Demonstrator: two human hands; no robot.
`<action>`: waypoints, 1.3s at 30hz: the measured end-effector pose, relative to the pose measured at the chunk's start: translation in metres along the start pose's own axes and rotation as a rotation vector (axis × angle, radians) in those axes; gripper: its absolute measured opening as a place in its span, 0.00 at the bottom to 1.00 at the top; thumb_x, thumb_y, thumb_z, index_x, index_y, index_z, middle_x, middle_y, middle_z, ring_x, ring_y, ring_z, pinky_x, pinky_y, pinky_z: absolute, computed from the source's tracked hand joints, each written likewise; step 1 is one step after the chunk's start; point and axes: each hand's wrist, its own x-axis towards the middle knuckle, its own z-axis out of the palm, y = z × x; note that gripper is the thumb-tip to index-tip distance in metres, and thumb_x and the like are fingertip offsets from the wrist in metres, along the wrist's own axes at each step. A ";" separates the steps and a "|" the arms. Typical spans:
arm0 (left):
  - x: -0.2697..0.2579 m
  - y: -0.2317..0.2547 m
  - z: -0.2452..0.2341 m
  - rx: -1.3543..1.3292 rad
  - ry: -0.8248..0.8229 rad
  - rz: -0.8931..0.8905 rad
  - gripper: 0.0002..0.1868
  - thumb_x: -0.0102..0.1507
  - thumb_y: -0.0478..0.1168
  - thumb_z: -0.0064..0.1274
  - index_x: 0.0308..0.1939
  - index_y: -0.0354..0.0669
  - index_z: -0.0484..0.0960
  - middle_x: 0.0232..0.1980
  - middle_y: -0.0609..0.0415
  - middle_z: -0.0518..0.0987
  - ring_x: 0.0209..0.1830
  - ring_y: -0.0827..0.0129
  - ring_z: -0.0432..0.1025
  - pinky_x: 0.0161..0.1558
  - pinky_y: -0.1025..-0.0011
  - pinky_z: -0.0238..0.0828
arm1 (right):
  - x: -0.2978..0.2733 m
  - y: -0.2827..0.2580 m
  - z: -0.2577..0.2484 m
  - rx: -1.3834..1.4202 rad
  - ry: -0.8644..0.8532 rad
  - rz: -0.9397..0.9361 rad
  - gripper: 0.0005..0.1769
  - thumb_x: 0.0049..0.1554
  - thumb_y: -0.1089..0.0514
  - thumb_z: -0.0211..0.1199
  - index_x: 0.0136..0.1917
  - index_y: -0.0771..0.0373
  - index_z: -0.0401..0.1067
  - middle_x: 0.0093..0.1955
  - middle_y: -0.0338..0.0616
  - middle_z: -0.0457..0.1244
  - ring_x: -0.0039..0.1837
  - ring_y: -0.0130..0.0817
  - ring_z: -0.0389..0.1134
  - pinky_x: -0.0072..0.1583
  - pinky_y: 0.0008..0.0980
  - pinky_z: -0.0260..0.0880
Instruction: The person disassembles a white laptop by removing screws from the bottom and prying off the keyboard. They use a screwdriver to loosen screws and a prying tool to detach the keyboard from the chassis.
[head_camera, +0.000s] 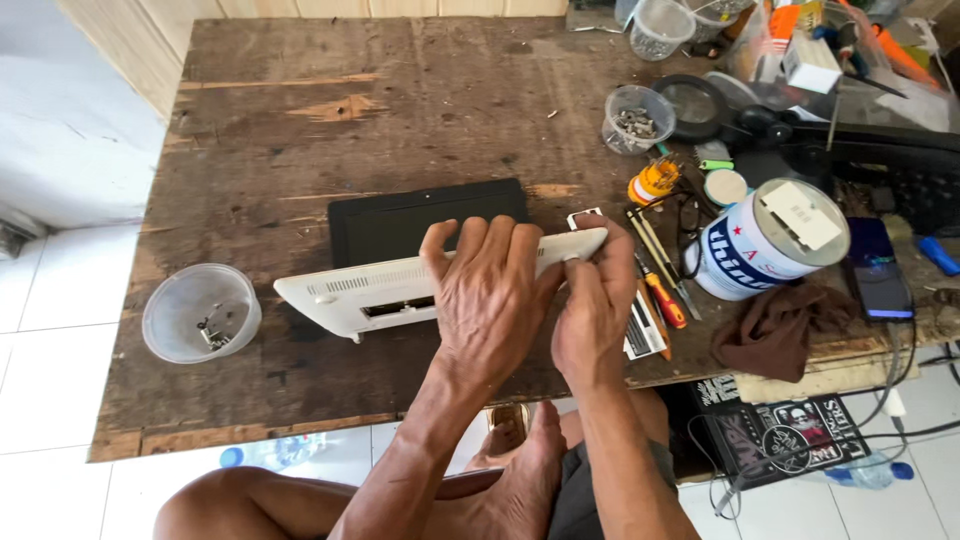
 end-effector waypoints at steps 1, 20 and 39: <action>-0.001 0.001 -0.001 -0.004 -0.001 0.000 0.23 0.59 0.51 0.75 0.44 0.44 0.79 0.35 0.53 0.69 0.43 0.57 0.70 0.75 0.46 0.50 | -0.001 0.000 0.001 -0.003 0.003 0.000 0.27 0.54 0.68 0.51 0.67 0.64 0.71 0.53 0.42 0.62 0.47 0.26 0.60 0.51 0.29 0.64; 0.021 -0.010 -0.008 0.017 -0.089 0.047 0.30 0.57 0.58 0.76 0.45 0.41 0.77 0.35 0.53 0.68 0.43 0.53 0.69 0.65 0.45 0.55 | -0.016 -0.024 -0.029 -0.275 -0.135 -0.224 0.28 0.66 0.68 0.54 0.79 0.68 0.66 0.78 0.65 0.61 0.83 0.60 0.61 0.80 0.59 0.60; 0.024 -0.011 -0.010 0.014 -0.033 0.071 0.26 0.66 0.59 0.71 0.42 0.44 0.77 0.34 0.53 0.69 0.41 0.54 0.70 0.62 0.47 0.60 | -0.025 -0.002 -0.057 -0.408 -0.155 -0.532 0.30 0.65 0.75 0.50 0.78 0.68 0.71 0.76 0.68 0.63 0.78 0.62 0.67 0.77 0.57 0.69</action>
